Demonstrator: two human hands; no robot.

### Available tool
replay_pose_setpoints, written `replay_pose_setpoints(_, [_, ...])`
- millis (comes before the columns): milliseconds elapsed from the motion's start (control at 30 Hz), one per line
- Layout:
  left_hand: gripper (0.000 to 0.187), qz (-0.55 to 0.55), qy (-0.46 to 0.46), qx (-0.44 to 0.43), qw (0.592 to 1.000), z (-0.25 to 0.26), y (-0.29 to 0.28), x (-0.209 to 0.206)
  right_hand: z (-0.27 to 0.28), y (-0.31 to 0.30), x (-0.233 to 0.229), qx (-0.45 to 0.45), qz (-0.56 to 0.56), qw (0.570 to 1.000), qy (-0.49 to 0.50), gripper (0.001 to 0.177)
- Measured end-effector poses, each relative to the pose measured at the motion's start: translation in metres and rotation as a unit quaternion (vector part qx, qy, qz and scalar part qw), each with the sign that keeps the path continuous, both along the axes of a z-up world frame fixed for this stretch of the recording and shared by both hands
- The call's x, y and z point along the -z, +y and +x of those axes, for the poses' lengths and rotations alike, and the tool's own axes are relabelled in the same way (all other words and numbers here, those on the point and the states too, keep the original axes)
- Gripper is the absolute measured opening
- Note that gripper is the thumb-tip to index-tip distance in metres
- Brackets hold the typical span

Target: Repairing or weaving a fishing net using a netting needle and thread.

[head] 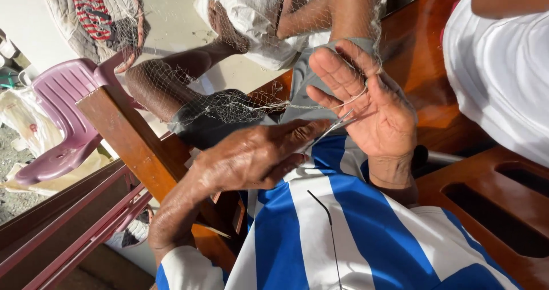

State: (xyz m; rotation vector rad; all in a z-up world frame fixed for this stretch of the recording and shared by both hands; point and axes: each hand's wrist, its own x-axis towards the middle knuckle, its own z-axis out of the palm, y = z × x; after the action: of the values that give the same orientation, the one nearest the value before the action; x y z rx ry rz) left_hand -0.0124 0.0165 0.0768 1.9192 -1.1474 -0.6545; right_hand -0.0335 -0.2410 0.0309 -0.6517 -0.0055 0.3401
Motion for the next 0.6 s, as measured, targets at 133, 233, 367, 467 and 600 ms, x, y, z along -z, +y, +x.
replay_pose_setpoints(133, [0.062, -0.01, -0.062, -0.039, 0.997, -0.003, -0.003, 0.008, 0.0, 0.008, -0.009, 0.013, 0.036, 0.999, 0.031, 0.063])
replay_pose_setpoints(233, [0.055, 0.04, -0.246, -0.108, 0.962, -0.022, -0.02, 0.018, 0.013, 0.03, -0.032, 0.112, 0.098, 0.98, 0.136, 0.066])
replay_pose_setpoints(367, [0.041, 0.095, -0.378, -0.202, 0.899, -0.037, -0.035, 0.029, 0.027, 0.053, -0.045, 0.222, 0.195, 0.928, 0.226, 0.068])
replay_pose_setpoints(467, [0.045, 0.016, -0.293, -0.251, 0.923, -0.043, -0.042, 0.031, 0.039, 0.065, -0.035, 0.22, 0.257, 0.927, 0.163, 0.074])
replay_pose_setpoints(600, [0.06, -0.014, -0.169, -0.288, 0.942, -0.049, -0.046, 0.024, 0.047, 0.073, -0.047, 0.236, 0.204, 0.936, 0.162, 0.079])
